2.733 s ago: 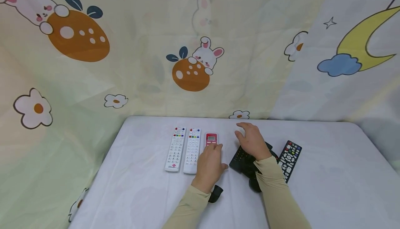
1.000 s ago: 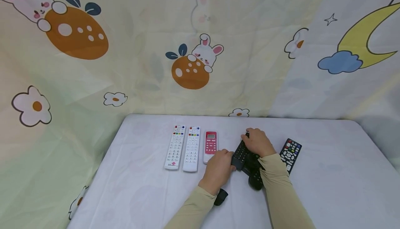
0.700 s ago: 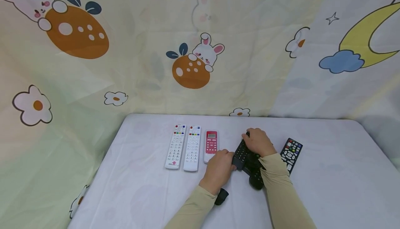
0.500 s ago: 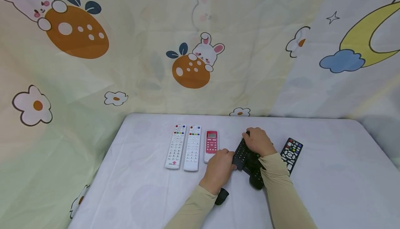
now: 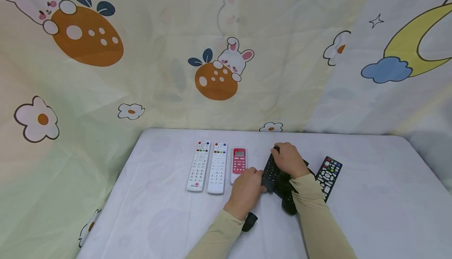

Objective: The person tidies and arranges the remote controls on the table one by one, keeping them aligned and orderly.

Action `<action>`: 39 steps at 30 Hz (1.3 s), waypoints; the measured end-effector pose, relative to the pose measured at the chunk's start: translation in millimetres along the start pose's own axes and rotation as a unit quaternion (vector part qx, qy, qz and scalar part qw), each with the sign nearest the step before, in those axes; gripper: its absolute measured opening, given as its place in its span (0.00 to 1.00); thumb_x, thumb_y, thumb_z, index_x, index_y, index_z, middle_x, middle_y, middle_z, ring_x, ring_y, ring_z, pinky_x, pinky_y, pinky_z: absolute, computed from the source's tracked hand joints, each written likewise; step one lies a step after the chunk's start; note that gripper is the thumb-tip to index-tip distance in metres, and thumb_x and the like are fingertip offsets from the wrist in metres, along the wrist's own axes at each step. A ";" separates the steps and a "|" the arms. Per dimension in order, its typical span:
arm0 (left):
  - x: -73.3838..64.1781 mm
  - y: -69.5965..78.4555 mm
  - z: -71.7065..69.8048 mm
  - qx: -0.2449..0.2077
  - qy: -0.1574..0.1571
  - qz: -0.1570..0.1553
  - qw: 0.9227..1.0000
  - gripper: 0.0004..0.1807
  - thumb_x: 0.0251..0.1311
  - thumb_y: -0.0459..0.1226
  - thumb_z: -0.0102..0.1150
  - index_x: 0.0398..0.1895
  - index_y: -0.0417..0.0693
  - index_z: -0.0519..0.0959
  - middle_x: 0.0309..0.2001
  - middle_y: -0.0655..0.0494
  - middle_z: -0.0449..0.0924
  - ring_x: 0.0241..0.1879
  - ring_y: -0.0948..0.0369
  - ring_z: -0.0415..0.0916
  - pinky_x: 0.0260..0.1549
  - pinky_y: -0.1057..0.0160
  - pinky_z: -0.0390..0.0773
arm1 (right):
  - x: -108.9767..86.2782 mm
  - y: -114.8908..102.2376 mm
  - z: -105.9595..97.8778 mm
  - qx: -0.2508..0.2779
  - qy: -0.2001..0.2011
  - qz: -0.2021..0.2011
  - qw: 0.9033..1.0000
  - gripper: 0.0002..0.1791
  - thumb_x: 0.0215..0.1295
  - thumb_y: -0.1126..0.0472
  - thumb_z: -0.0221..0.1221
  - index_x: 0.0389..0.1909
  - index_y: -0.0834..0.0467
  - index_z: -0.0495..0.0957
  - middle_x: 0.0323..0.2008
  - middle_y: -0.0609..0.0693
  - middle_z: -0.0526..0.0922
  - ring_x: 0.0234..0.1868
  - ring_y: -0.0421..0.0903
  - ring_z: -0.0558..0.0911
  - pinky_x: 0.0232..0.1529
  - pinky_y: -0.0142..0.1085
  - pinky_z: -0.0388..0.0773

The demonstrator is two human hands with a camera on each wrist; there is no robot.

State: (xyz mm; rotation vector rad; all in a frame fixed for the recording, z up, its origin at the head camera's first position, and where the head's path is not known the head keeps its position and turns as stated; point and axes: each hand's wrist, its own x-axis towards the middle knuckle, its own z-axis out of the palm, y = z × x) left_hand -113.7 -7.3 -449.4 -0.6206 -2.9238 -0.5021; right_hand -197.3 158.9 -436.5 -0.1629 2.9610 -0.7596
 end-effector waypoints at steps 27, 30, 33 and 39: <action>1.9 -8.0 -6.3 0.062 0.026 0.036 0.997 0.24 0.46 0.49 0.79 0.41 0.42 0.86 0.30 0.54 0.80 0.31 0.60 0.78 0.29 0.65 0.78 | 6.1 -10.5 10.7 0.044 0.037 -0.049 0.997 0.21 0.75 0.67 0.46 0.62 0.74 0.72 0.60 0.72 0.75 0.64 0.68 0.71 0.64 0.58 0.66; 1.3 -7.7 -6.3 0.065 0.025 0.035 0.997 0.25 0.46 0.49 0.79 0.41 0.41 0.86 0.30 0.54 0.81 0.31 0.61 0.78 0.29 0.66 0.78 | 5.6 -11.6 13.0 0.041 0.041 -0.059 0.997 0.21 0.75 0.68 0.46 0.62 0.75 0.72 0.59 0.73 0.75 0.63 0.68 0.72 0.64 0.57 0.66; 1.0 -7.8 -7.0 0.064 0.021 0.029 0.997 0.25 0.46 0.49 0.79 0.42 0.41 0.86 0.31 0.54 0.81 0.31 0.61 0.78 0.29 0.66 0.78 | 5.3 -13.1 14.9 0.038 0.042 -0.066 0.996 0.20 0.74 0.69 0.46 0.61 0.75 0.72 0.58 0.73 0.75 0.63 0.68 0.72 0.64 0.57 0.67; 1.1 -8.2 -7.9 0.068 0.019 0.023 0.997 0.25 0.45 0.49 0.79 0.41 0.41 0.86 0.31 0.53 0.81 0.31 0.60 0.79 0.28 0.65 0.79 | 5.6 -16.5 15.3 0.036 0.045 -0.078 0.995 0.20 0.73 0.70 0.47 0.61 0.75 0.72 0.57 0.73 0.76 0.62 0.67 0.74 0.63 0.57 0.68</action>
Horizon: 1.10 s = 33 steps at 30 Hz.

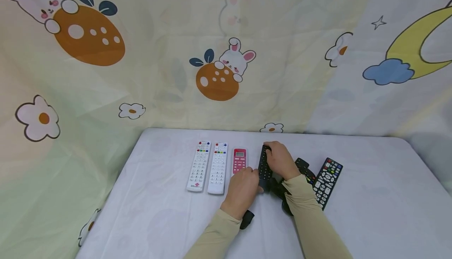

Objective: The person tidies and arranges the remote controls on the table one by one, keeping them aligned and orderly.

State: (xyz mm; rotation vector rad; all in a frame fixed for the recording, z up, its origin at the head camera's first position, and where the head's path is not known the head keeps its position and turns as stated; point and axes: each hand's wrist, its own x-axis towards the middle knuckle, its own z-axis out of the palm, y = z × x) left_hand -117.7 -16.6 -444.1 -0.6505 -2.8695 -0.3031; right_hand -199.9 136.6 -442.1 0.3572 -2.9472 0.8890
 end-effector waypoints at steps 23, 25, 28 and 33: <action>-1.2 4.9 0.8 -0.002 0.011 -0.049 0.999 0.22 0.47 0.49 0.79 0.36 0.41 0.86 0.28 0.53 0.81 0.30 0.59 0.79 0.26 0.63 0.79 | 18.5 -9.4 8.0 -0.012 -0.045 -0.028 0.998 0.20 0.75 0.68 0.47 0.61 0.74 0.73 0.58 0.70 0.76 0.63 0.65 0.74 0.65 0.55 0.67; -1.8 5.4 1.8 -0.005 0.017 -0.052 0.998 0.21 0.47 0.48 0.79 0.35 0.41 0.86 0.28 0.53 0.81 0.30 0.59 0.79 0.25 0.63 0.78 | 19.8 -9.6 9.3 -0.009 -0.050 -0.028 0.998 0.20 0.75 0.68 0.47 0.60 0.74 0.74 0.59 0.70 0.77 0.63 0.64 0.74 0.65 0.55 0.67; -2.5 6.0 3.2 -0.004 0.028 -0.055 0.998 0.21 0.46 0.48 0.80 0.34 0.41 0.86 0.27 0.53 0.80 0.29 0.58 0.79 0.24 0.62 0.78 | 20.7 -10.2 10.2 -0.005 -0.055 -0.033 0.998 0.20 0.74 0.69 0.47 0.60 0.74 0.74 0.58 0.69 0.77 0.63 0.64 0.74 0.65 0.55 0.67; -2.8 6.8 4.2 0.000 0.033 -0.058 0.998 0.21 0.46 0.47 0.80 0.34 0.40 0.86 0.27 0.53 0.81 0.28 0.58 0.79 0.24 0.62 0.78 | 21.5 -12.1 9.9 -0.005 -0.058 -0.039 0.998 0.19 0.74 0.69 0.47 0.60 0.74 0.74 0.58 0.69 0.78 0.63 0.64 0.74 0.65 0.54 0.67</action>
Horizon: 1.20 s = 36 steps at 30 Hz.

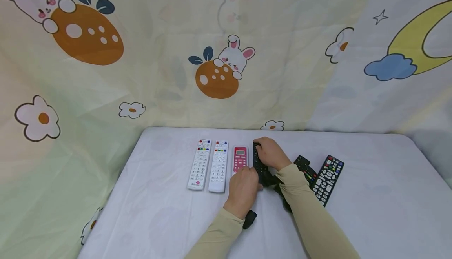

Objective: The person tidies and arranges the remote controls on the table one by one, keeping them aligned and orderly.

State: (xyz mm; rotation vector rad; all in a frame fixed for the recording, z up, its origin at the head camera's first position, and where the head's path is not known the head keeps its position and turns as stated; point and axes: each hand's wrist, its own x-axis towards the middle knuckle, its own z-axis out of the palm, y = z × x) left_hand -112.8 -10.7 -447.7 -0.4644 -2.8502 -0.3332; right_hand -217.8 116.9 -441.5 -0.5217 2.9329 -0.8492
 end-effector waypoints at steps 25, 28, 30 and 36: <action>-0.8 -0.2 0.0 -0.028 -0.029 -0.017 0.999 0.20 0.49 0.44 0.79 0.36 0.37 0.86 0.29 0.50 0.80 0.31 0.57 0.79 0.29 0.61 0.80 | 4.1 0.3 5.7 -0.010 -0.023 0.009 1.000 0.19 0.73 0.69 0.47 0.59 0.73 0.75 0.57 0.68 0.78 0.63 0.63 0.74 0.65 0.53 0.68; -1.0 -0.7 -0.1 -0.041 -0.034 -0.019 0.998 0.20 0.49 0.43 0.79 0.37 0.36 0.85 0.30 0.50 0.79 0.31 0.57 0.79 0.30 0.62 0.80 | 3.2 -0.4 5.6 -0.006 -0.026 0.011 1.000 0.19 0.73 0.69 0.47 0.59 0.74 0.75 0.58 0.68 0.78 0.63 0.63 0.74 0.65 0.54 0.67; -0.8 -1.0 -0.7 -0.052 -0.038 -0.019 0.998 0.21 0.49 0.42 0.79 0.38 0.35 0.85 0.30 0.49 0.79 0.31 0.57 0.79 0.30 0.62 0.80 | 2.9 -0.2 5.9 -0.005 -0.025 0.012 1.000 0.19 0.73 0.69 0.47 0.59 0.74 0.75 0.58 0.68 0.78 0.63 0.63 0.74 0.65 0.53 0.67; 1.4 -2.4 -1.0 -0.080 -0.053 -0.021 0.995 0.22 0.47 0.39 0.80 0.41 0.33 0.84 0.31 0.49 0.78 0.30 0.57 0.77 0.30 0.63 0.79 | 2.0 -1.1 4.5 0.001 -0.020 0.011 1.000 0.19 0.74 0.69 0.47 0.59 0.74 0.75 0.59 0.68 0.77 0.64 0.63 0.73 0.65 0.53 0.67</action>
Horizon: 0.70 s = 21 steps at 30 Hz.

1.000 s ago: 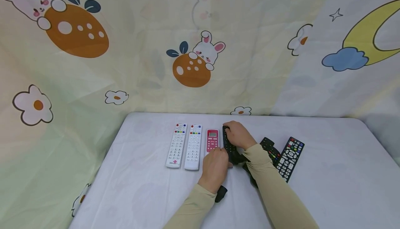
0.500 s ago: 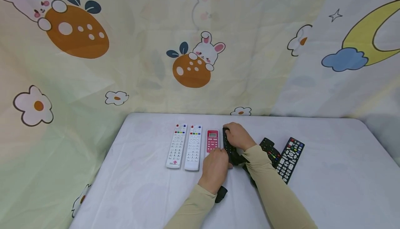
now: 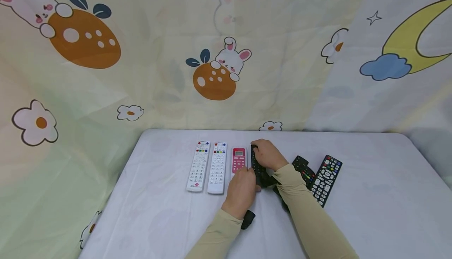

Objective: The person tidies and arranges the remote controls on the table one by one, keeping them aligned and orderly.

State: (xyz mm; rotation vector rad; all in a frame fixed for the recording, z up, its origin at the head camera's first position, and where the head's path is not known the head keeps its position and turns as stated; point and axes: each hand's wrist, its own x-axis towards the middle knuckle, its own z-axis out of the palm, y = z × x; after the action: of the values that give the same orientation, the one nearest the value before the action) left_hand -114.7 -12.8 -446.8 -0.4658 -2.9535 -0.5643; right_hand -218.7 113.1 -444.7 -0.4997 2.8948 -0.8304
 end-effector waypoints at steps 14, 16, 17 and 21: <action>1.1 4.0 -3.2 -0.010 0.006 -0.008 1.000 0.35 0.42 0.45 0.83 0.54 0.37 0.82 0.41 0.47 0.81 0.37 0.57 0.78 0.35 0.60 0.80 | -18.8 2.0 -19.0 0.001 0.052 -0.007 0.999 0.19 0.73 0.69 0.48 0.60 0.73 0.75 0.59 0.69 0.77 0.64 0.65 0.73 0.65 0.56 0.66; 1.4 4.8 -3.6 -0.015 0.003 -0.011 1.000 0.35 0.43 0.45 0.83 0.54 0.37 0.82 0.41 0.47 0.81 0.37 0.58 0.76 0.34 0.61 0.80 | -22.6 3.7 -21.5 -0.002 0.057 -0.002 0.998 0.19 0.73 0.68 0.48 0.60 0.72 0.75 0.59 0.69 0.77 0.64 0.66 0.73 0.65 0.57 0.67; 1.6 5.1 -3.9 -0.017 0.003 -0.012 1.000 0.35 0.43 0.45 0.82 0.54 0.38 0.82 0.41 0.48 0.81 0.36 0.58 0.75 0.34 0.61 0.80 | -24.4 4.5 -22.8 -0.002 0.059 0.002 0.998 0.20 0.73 0.68 0.48 0.60 0.72 0.75 0.59 0.70 0.76 0.64 0.66 0.72 0.64 0.57 0.67; 1.9 6.2 -5.1 -0.015 0.003 -0.011 1.000 0.34 0.44 0.46 0.82 0.54 0.38 0.82 0.40 0.48 0.80 0.34 0.59 0.74 0.32 0.62 0.78 | -31.8 8.2 -28.7 -0.002 0.062 0.025 0.998 0.20 0.74 0.66 0.48 0.62 0.71 0.74 0.61 0.69 0.75 0.65 0.66 0.72 0.64 0.58 0.67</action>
State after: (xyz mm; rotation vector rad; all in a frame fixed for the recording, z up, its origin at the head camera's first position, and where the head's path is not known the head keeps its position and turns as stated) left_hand -114.3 -8.7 -439.6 -0.4330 -2.9522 -0.6119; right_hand -196.0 144.6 -424.9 -0.3892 3.0069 -0.8793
